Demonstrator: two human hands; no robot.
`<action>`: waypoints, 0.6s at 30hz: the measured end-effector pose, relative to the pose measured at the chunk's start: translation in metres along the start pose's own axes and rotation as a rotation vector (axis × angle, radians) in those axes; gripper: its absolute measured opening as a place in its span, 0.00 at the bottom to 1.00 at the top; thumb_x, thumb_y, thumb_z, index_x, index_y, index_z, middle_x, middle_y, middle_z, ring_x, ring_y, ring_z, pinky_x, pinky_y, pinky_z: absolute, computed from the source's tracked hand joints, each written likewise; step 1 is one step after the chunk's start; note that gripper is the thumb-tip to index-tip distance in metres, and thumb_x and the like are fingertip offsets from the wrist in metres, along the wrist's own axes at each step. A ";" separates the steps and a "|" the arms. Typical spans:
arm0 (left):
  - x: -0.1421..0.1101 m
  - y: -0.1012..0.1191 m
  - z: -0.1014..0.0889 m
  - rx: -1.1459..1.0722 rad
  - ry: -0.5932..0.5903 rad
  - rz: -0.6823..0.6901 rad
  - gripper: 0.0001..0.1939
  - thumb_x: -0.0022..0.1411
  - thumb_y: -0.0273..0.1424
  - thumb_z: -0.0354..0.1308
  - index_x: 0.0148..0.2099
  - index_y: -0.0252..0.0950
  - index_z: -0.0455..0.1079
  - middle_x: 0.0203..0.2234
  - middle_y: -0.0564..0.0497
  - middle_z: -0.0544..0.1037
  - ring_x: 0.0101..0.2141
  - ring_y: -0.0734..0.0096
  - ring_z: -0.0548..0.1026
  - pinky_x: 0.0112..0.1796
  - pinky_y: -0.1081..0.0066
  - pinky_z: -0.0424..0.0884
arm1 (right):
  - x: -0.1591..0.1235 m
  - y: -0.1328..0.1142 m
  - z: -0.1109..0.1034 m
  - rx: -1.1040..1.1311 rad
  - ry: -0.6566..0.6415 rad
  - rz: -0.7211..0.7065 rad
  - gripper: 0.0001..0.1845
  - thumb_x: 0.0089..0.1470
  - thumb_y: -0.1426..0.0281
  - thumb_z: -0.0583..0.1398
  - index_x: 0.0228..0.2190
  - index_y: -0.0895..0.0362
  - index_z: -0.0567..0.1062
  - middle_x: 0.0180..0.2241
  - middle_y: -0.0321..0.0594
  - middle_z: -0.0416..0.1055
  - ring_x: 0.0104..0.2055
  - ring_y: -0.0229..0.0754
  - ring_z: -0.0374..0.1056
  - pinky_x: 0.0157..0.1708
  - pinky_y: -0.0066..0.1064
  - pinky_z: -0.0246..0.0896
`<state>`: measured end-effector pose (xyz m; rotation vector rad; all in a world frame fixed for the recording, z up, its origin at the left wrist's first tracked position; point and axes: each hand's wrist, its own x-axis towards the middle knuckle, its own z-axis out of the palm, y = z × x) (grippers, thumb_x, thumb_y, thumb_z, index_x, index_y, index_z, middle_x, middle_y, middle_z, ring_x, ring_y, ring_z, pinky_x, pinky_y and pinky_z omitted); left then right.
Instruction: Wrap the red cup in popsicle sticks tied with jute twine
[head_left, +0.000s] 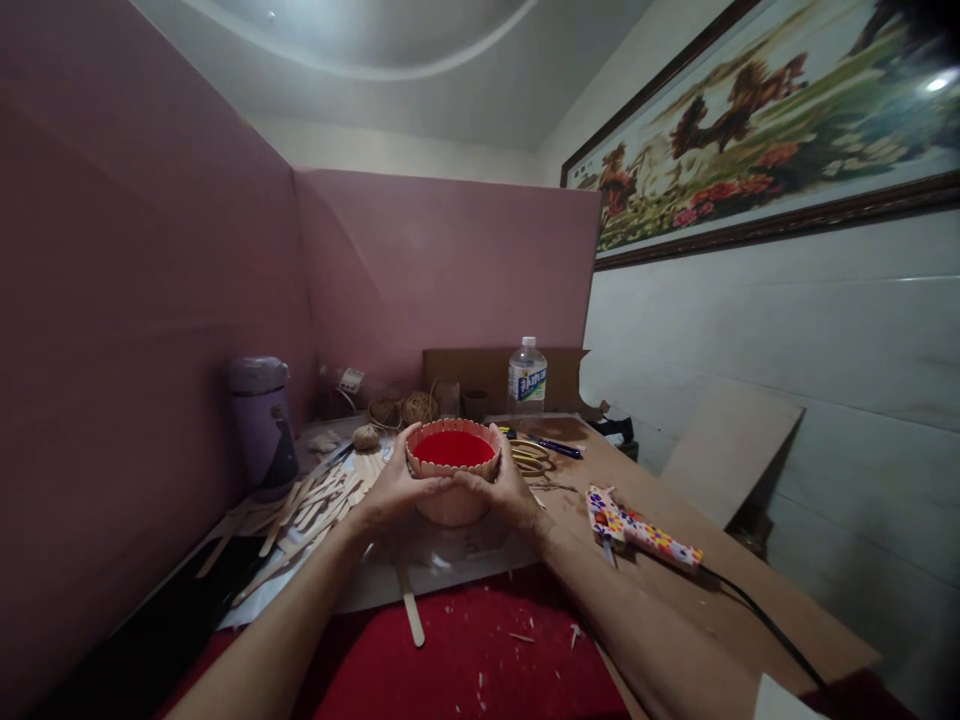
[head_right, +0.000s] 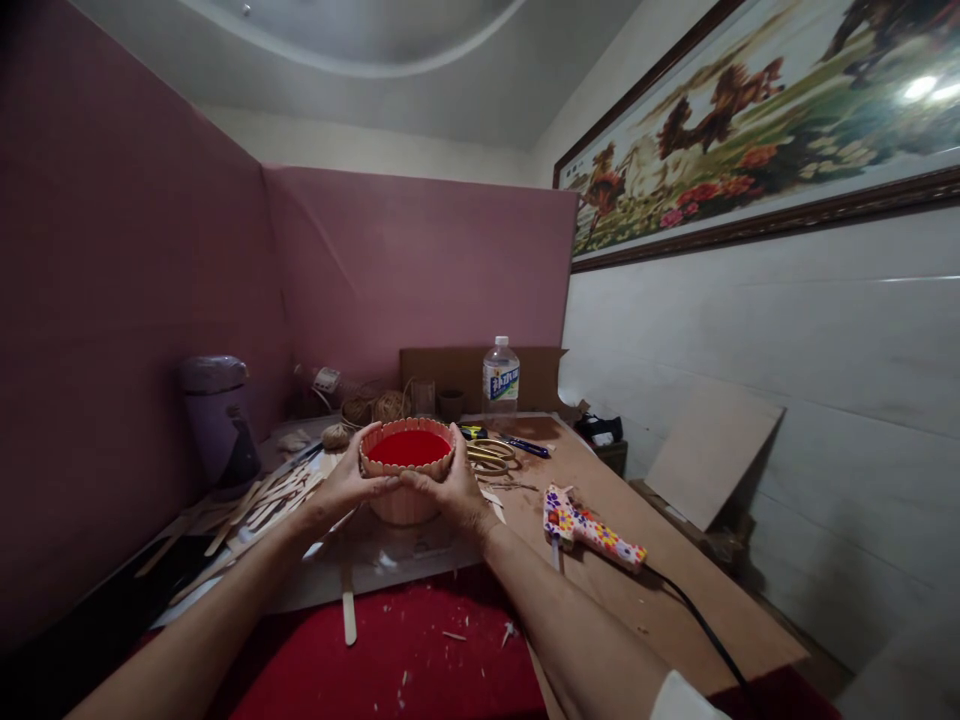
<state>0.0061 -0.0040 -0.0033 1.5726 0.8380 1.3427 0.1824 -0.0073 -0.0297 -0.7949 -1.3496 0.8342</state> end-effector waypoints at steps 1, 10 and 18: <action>0.001 -0.001 0.000 0.016 0.012 0.011 0.56 0.38 0.36 0.75 0.66 0.39 0.50 0.59 0.37 0.64 0.60 0.48 0.63 0.59 0.53 0.59 | 0.000 0.000 0.000 0.003 -0.001 0.001 0.57 0.34 0.59 0.72 0.62 0.53 0.54 0.61 0.50 0.61 0.63 0.54 0.58 0.61 0.46 0.53; 0.002 -0.006 0.000 -0.014 0.020 0.009 0.59 0.37 0.37 0.75 0.67 0.41 0.48 0.60 0.37 0.62 0.60 0.47 0.63 0.59 0.52 0.59 | -0.001 -0.002 0.001 0.039 -0.032 0.050 0.65 0.33 0.54 0.72 0.65 0.57 0.46 0.64 0.54 0.54 0.66 0.54 0.52 0.64 0.47 0.46; 0.005 -0.010 -0.005 -0.135 0.022 -0.044 0.59 0.37 0.34 0.75 0.68 0.39 0.48 0.63 0.38 0.61 0.61 0.48 0.61 0.60 0.55 0.58 | 0.001 0.002 -0.001 -0.038 -0.018 0.027 0.70 0.32 0.48 0.71 0.65 0.63 0.45 0.65 0.59 0.50 0.67 0.56 0.49 0.64 0.47 0.45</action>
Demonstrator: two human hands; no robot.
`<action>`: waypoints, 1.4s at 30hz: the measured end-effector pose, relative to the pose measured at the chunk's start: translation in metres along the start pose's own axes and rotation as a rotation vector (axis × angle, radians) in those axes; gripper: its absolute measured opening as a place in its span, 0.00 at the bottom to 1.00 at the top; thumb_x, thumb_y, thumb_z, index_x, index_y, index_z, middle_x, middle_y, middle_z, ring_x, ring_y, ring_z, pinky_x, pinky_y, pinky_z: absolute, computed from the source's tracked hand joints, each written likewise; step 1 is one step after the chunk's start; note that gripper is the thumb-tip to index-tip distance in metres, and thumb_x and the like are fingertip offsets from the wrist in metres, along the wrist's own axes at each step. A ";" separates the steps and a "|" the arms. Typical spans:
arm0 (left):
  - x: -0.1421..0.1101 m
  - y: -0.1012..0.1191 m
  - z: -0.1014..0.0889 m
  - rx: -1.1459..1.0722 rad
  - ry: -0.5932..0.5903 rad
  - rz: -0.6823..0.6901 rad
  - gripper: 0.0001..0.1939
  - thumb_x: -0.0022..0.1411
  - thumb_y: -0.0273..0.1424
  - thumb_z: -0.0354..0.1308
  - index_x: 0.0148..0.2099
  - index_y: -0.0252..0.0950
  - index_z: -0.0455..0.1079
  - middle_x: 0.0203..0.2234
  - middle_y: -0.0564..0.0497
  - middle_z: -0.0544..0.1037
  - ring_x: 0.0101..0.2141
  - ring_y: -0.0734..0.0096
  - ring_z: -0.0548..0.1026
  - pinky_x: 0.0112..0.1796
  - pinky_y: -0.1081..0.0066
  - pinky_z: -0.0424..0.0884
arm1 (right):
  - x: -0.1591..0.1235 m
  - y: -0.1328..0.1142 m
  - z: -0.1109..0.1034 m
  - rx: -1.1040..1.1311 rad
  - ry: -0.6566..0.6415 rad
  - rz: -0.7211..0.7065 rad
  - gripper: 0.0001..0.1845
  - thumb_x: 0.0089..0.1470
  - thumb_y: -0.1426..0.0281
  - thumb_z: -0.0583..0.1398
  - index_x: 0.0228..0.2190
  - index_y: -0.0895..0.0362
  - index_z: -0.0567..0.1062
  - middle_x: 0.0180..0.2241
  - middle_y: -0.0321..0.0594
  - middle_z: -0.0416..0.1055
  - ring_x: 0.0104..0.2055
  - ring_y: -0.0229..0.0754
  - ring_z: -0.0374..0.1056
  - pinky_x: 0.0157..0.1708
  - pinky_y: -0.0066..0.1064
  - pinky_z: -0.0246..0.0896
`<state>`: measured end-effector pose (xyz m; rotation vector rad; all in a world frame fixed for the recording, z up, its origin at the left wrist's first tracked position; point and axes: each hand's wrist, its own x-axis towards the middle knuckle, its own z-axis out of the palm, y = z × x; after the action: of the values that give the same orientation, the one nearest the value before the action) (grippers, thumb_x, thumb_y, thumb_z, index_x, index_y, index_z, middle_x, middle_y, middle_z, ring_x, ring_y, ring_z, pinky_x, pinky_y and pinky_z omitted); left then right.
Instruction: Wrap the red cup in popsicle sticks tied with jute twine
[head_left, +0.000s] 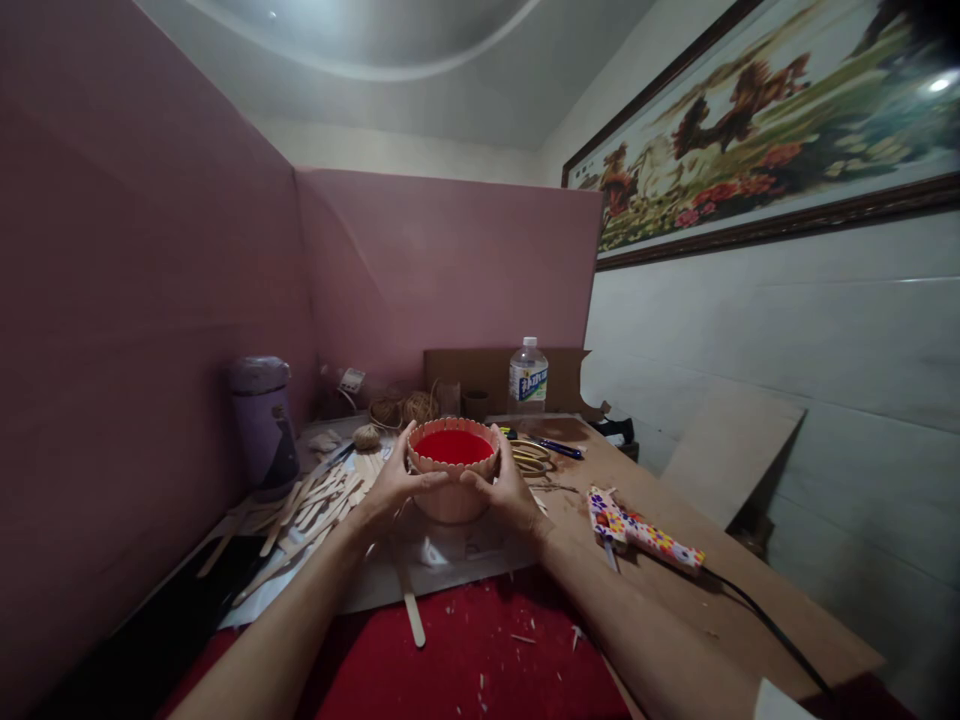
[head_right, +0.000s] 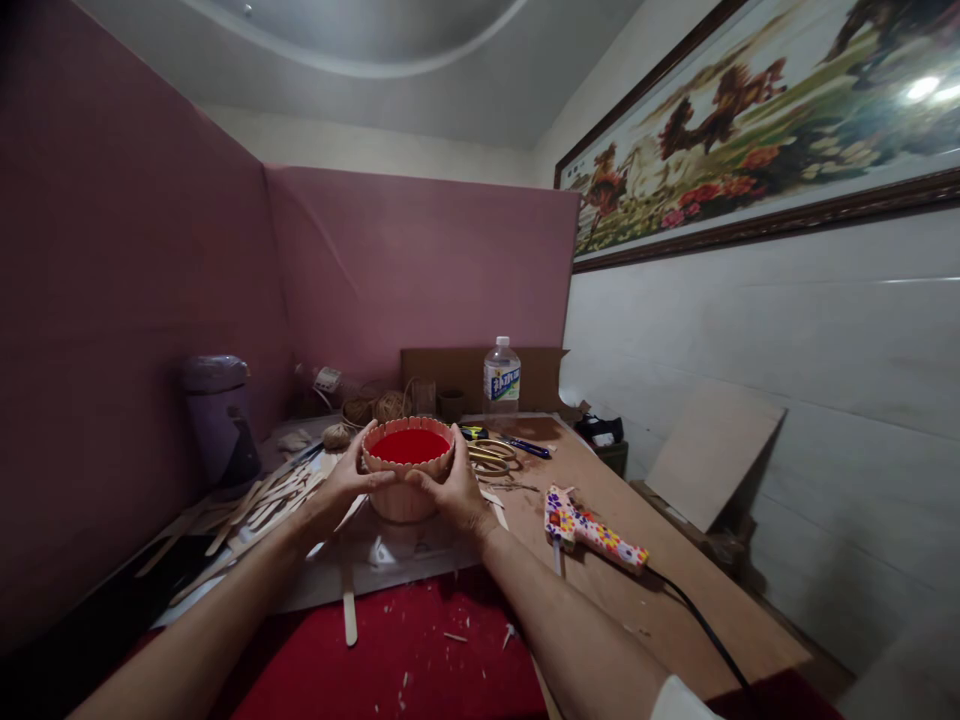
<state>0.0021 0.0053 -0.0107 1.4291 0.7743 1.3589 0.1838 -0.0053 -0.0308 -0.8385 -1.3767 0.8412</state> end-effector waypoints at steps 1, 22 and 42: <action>0.001 0.000 -0.001 -0.028 -0.007 0.006 0.58 0.38 0.34 0.74 0.68 0.38 0.49 0.62 0.38 0.62 0.61 0.48 0.61 0.59 0.56 0.58 | 0.000 0.001 -0.001 0.006 -0.013 -0.008 0.70 0.32 0.47 0.70 0.65 0.64 0.45 0.65 0.60 0.49 0.67 0.56 0.49 0.64 0.47 0.45; 0.011 0.002 -0.009 0.146 0.438 0.050 0.34 0.40 0.61 0.61 0.33 0.34 0.71 0.25 0.49 0.75 0.28 0.66 0.71 0.29 0.70 0.65 | -0.004 -0.003 0.001 0.092 0.083 -0.008 0.45 0.50 0.38 0.53 0.60 0.54 0.63 0.61 0.52 0.62 0.64 0.54 0.56 0.62 0.50 0.48; 0.009 0.005 -0.006 0.110 0.474 -0.015 0.36 0.43 0.65 0.54 0.33 0.35 0.69 0.22 0.52 0.74 0.25 0.68 0.71 0.28 0.70 0.65 | 0.002 0.002 -0.003 0.020 0.252 -0.013 0.40 0.50 0.38 0.53 0.52 0.54 0.71 0.49 0.48 0.74 0.56 0.52 0.65 0.58 0.46 0.55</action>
<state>-0.0027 0.0135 -0.0037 1.1884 1.1763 1.6910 0.1863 -0.0028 -0.0323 -0.8876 -1.1492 0.7113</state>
